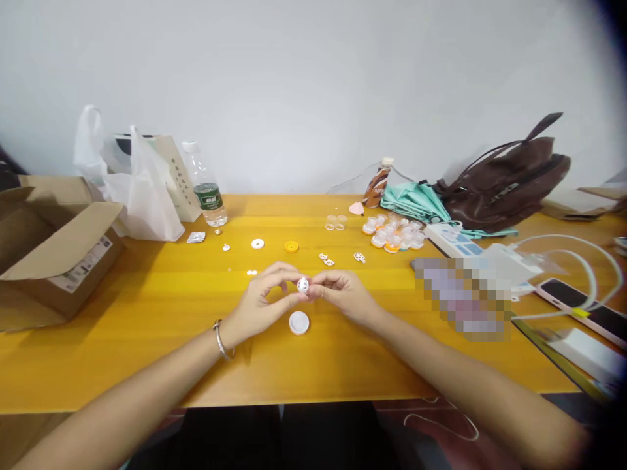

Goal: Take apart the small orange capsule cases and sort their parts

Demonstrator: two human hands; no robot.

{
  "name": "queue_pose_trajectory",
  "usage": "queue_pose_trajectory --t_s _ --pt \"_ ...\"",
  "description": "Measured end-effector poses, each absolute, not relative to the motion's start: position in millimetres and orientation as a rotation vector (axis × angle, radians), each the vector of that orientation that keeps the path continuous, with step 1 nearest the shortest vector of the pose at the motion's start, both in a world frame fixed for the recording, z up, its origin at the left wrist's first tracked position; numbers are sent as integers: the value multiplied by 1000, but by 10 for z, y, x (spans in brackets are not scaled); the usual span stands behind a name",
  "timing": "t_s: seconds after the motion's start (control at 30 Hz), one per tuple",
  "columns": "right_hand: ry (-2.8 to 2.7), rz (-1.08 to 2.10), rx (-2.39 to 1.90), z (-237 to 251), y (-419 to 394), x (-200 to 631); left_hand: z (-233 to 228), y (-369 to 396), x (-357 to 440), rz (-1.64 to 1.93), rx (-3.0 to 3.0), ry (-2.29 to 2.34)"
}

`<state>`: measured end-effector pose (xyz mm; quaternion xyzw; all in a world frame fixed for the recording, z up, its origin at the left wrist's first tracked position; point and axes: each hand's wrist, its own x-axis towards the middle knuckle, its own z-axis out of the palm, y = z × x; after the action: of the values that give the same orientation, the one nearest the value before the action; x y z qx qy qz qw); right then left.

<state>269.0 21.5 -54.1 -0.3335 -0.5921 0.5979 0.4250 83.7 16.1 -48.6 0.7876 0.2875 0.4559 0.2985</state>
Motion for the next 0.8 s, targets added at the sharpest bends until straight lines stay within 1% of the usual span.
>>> queue_pose_trajectory --t_s 0.17,0.37,0.47,0.6,0.7,0.8 --pt "-1413 1482 -837 -644 180 2681 -535 110 797 1241 2348 821" --pt "-1331 1506 -922 -692 156 2688 -624 122 815 1140 2719 813" --pt "-1386 1454 -965 -686 143 2688 -667 128 815 1121 2923 836" --pt "-1455 1350 -1030 -698 111 2669 -654 105 803 987 3139 878" --pt "-1497 1292 -1049 -710 93 2658 -606 73 818 905 3222 885" --pt "-1523 1283 -1060 -706 86 2661 -589 50 835 906 3228 895"
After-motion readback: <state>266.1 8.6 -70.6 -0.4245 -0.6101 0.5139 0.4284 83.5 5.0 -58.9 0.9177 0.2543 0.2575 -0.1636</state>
